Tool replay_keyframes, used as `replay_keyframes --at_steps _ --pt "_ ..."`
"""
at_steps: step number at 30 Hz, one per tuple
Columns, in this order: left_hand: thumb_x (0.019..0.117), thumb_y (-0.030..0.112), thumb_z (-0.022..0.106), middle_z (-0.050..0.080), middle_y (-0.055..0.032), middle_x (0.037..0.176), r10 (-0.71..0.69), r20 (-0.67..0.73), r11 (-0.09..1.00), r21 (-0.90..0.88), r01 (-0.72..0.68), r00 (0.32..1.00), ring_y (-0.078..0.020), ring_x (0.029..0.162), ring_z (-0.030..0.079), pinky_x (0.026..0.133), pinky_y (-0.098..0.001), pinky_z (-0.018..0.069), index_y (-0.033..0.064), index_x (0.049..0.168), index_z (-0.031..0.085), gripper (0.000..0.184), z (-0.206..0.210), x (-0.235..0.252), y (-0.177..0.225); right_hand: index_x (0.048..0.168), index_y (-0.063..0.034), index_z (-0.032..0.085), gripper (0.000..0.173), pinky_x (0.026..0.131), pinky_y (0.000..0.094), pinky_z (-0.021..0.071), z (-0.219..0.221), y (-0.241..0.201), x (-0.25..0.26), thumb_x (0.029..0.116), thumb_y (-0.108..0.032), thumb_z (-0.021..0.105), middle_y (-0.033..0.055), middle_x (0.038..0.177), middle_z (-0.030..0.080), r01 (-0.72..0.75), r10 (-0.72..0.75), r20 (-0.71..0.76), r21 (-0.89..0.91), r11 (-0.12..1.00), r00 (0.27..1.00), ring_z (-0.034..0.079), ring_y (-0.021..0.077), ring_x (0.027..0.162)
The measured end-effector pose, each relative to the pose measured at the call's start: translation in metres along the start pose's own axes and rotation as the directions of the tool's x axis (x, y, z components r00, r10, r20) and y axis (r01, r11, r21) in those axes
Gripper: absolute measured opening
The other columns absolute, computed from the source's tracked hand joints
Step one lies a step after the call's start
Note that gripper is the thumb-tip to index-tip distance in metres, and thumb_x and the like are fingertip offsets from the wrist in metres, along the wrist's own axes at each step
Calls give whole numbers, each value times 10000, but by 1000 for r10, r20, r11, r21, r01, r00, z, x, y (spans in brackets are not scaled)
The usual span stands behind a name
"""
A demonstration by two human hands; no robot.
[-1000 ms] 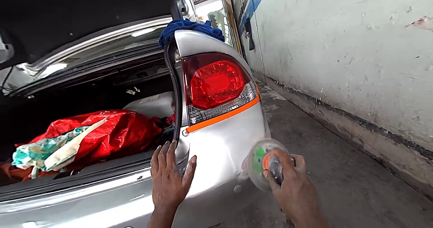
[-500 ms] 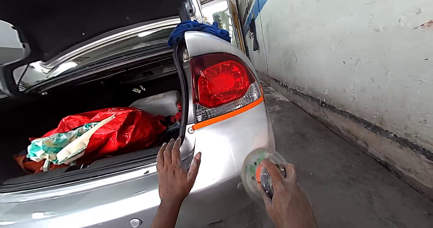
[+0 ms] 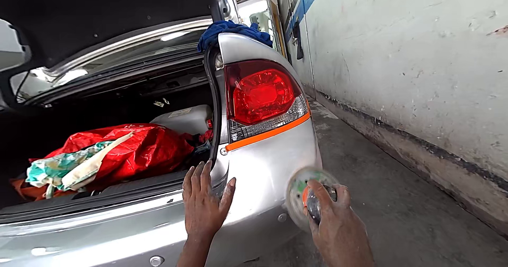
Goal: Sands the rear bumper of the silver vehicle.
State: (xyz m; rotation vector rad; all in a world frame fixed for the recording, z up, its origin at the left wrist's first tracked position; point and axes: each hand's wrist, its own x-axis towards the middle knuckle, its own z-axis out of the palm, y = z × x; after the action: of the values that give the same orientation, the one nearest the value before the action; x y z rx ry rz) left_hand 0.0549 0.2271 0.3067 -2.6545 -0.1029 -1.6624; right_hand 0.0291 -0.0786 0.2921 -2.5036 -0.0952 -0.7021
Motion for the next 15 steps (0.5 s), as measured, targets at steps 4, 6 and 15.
replay_keyframes --at_steps 4,6,15 --pt "899 739 395 552 -173 1461 -13 -4 1000 -3 13 1000 -413 1414 426 1147 -579 333 58 1448 547 888 1 -1 2 1428 -323 603 772 612 428 609 3 -2 -2 714 -251 890 283 1343 539 56 -56 -21 4 998 998 719 336 825" --pt "901 743 391 549 -172 1465 -18 0 1000 -1 18 1000 -410 1417 425 1147 -580 334 65 1455 540 888 1 -1 1 1436 -320 597 771 623 433 611 4 -3 -1 726 -271 894 289 1352 528 44 -44 -28 14 999 999 718 346 838" --pt "897 750 393 550 -163 1467 -27 8 1000 -4 27 1000 -403 1420 424 1154 -577 330 70 1461 536 895 0 -1 -1 1422 -315 609 777 610 441 610 11 -7 -7 705 -243 899 303 1342 530 79 -77 -38 55 995 996 717 348 795"
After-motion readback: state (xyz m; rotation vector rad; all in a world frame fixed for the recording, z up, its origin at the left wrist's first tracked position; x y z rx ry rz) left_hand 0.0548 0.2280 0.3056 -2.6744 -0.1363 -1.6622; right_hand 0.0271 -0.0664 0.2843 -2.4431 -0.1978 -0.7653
